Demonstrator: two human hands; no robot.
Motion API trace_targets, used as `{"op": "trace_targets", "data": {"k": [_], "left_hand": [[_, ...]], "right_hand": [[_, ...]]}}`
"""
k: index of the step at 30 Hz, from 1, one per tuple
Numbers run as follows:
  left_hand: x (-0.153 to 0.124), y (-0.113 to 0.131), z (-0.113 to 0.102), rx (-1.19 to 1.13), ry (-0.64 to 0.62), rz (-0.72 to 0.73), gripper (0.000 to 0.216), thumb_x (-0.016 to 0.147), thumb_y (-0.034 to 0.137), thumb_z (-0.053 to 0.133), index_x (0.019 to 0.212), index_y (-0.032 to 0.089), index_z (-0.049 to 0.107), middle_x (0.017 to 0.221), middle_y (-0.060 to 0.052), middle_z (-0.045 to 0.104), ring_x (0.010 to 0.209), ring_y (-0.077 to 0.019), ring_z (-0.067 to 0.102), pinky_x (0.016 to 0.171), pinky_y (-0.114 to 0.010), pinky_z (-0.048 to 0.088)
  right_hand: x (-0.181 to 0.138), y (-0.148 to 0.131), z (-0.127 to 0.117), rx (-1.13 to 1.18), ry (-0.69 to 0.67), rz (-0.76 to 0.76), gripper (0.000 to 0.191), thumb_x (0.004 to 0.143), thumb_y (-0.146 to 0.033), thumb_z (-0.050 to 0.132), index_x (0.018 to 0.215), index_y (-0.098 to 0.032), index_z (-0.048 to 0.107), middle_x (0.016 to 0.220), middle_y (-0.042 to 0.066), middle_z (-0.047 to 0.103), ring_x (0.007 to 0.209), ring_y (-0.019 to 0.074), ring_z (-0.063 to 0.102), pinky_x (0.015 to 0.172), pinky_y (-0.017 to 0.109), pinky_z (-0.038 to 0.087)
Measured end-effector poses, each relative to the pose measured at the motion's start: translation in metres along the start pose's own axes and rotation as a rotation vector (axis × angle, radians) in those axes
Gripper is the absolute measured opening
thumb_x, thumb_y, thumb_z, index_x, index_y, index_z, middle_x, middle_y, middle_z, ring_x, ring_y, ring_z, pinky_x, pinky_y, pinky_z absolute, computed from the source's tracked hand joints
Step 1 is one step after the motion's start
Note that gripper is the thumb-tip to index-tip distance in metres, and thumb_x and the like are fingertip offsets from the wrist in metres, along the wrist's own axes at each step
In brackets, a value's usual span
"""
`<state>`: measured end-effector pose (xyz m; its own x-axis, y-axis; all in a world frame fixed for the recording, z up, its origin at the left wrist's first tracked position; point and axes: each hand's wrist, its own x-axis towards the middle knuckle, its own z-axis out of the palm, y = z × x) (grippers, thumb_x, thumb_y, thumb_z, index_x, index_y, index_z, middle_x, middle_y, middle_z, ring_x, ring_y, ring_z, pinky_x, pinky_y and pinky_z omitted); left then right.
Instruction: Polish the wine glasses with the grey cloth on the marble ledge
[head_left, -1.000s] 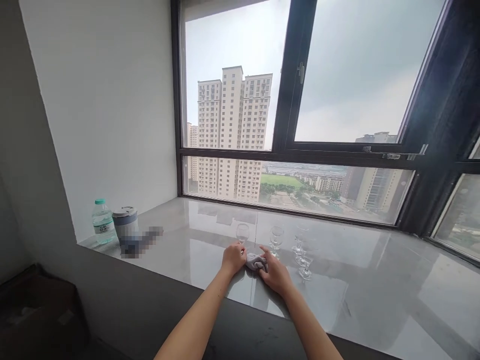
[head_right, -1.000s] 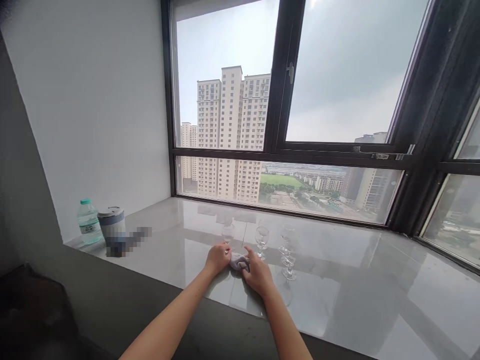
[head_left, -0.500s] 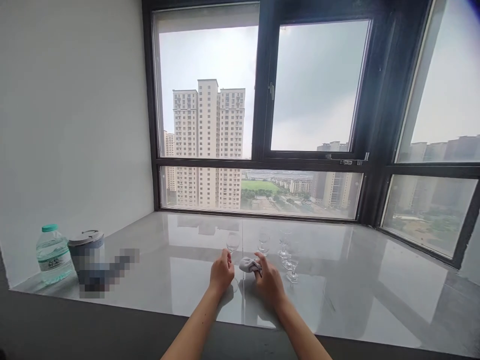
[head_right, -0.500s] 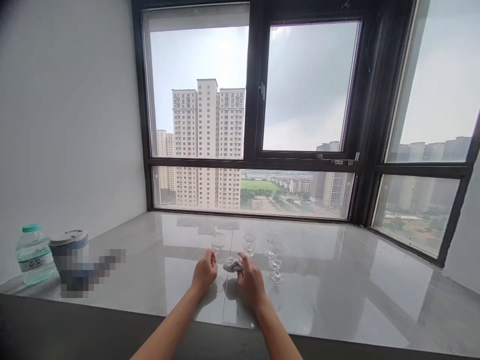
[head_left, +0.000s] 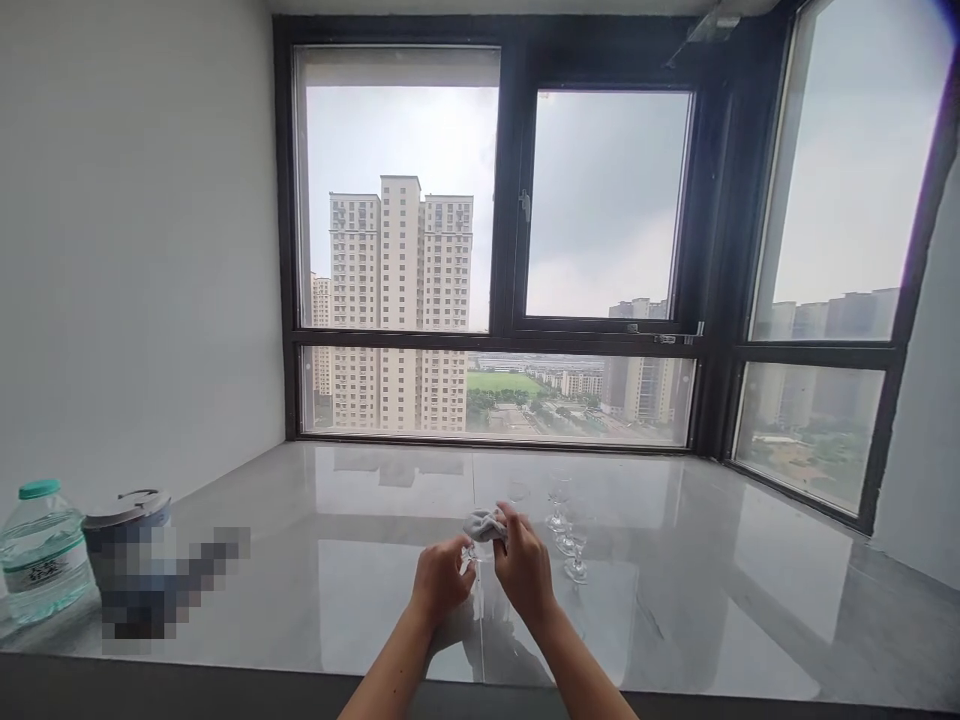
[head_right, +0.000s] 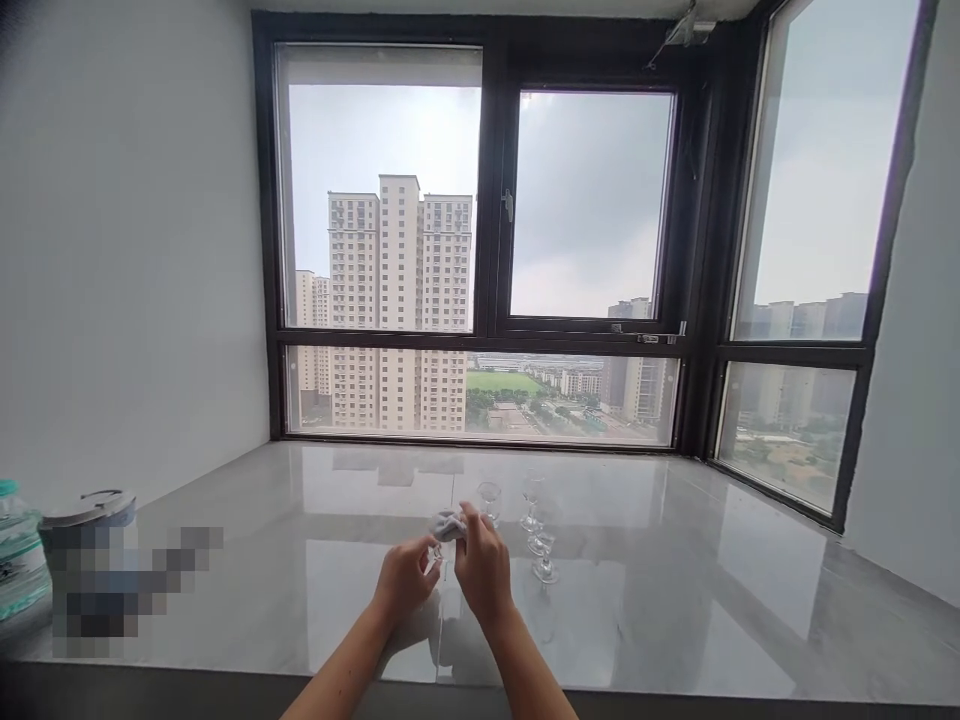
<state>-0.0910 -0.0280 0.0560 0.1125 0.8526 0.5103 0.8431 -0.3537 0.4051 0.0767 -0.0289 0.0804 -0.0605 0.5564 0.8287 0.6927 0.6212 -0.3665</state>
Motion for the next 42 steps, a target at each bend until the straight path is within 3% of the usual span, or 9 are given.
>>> {"op": "trace_targets", "data": {"k": [4,8,16,20,23,29,32,35,42], "left_hand": [[-0.001,-0.002,0.0,-0.04,0.078,-0.005,0.007,0.079,0.022,0.06,0.084,0.022,0.065,0.058,0.004,0.055,0.057,-0.0151,0.055,0.06,-0.025,0.03],[0.001,-0.005,0.001,-0.058,0.127,0.023,0.009,0.08,0.02,0.057,0.071,0.022,0.056,0.061,0.004,0.053,0.059,-0.0131,0.052,0.06,-0.024,0.03],[0.004,-0.005,0.0,-0.173,0.02,0.107,0.014,0.079,0.018,0.057,0.066,0.02,0.061,0.073,0.0,0.057,0.069,-0.0146,0.056,0.066,-0.024,0.039],[0.006,-0.012,0.003,-0.238,0.072,0.103,0.017,0.083,0.029,0.059,0.084,0.023,0.075,0.081,-0.003,0.059,0.08,-0.0195,0.06,0.077,-0.03,0.047],[0.009,-0.019,0.009,-0.278,0.076,0.089,0.02,0.083,0.035,0.06,0.085,0.024,0.077,0.072,-0.002,0.058,0.072,-0.0191,0.058,0.072,-0.03,0.047],[0.012,-0.024,0.015,-0.33,-0.037,0.025,0.029,0.086,0.038,0.056,0.085,0.018,0.076,0.055,0.003,0.053,0.054,-0.0138,0.048,0.058,-0.026,0.037],[0.012,-0.022,0.015,-0.299,-0.112,0.034,0.031,0.088,0.039,0.054,0.075,0.017,0.072,0.058,0.001,0.057,0.057,-0.0137,0.049,0.059,-0.026,0.036],[0.009,-0.02,0.013,-0.26,-0.164,0.06,0.026,0.087,0.034,0.055,0.073,0.018,0.07,0.063,0.0,0.063,0.061,-0.0144,0.053,0.062,-0.025,0.037],[0.01,0.012,0.02,-0.182,-0.277,0.131,0.019,0.084,0.027,0.058,0.084,0.02,0.075,0.077,-0.003,0.07,0.071,-0.0169,0.06,0.069,-0.025,0.041]], "right_hand": [[0.008,0.004,-0.017,-0.003,0.079,0.134,0.042,0.089,-0.017,0.046,0.131,-0.021,0.046,0.098,0.008,0.072,0.088,0.0247,0.07,0.075,0.035,0.054],[-0.013,0.012,-0.024,0.026,0.108,0.261,0.041,0.088,-0.024,0.049,0.128,-0.021,0.046,0.091,0.005,0.072,0.079,0.0236,0.071,0.07,0.032,0.052],[-0.048,0.004,-0.009,0.477,0.122,0.695,0.053,0.076,-0.039,0.068,0.123,-0.02,0.051,0.095,0.009,0.076,0.089,0.0284,0.073,0.078,0.034,0.052],[-0.042,-0.008,-0.011,0.677,0.102,0.72,0.061,0.073,-0.043,0.073,0.124,-0.018,0.05,0.092,0.008,0.076,0.084,0.0273,0.072,0.075,0.034,0.053],[-0.039,-0.012,-0.019,0.8,0.043,0.689,0.064,0.072,-0.043,0.075,0.125,-0.018,0.049,0.085,0.004,0.074,0.075,0.0244,0.07,0.067,0.031,0.053],[-0.048,0.019,-0.066,0.441,0.165,0.543,0.051,0.081,-0.046,0.066,0.123,-0.021,0.053,0.087,0.004,0.072,0.075,0.0216,0.068,0.07,0.029,0.052],[-0.056,0.06,-0.097,0.136,0.325,0.649,0.051,0.081,-0.048,0.061,0.123,-0.022,0.051,0.097,0.009,0.073,0.086,0.0264,0.07,0.073,0.032,0.052],[-0.062,0.099,-0.118,-0.136,0.238,0.784,0.052,0.082,-0.044,0.052,0.13,-0.022,0.046,0.108,0.011,0.072,0.09,0.0292,0.07,0.068,0.033,0.049],[-0.063,0.128,-0.12,-0.152,0.166,0.898,0.05,0.08,-0.035,0.057,0.127,-0.018,0.05,0.102,0.011,0.073,0.083,0.026,0.071,0.067,0.031,0.047]]}}
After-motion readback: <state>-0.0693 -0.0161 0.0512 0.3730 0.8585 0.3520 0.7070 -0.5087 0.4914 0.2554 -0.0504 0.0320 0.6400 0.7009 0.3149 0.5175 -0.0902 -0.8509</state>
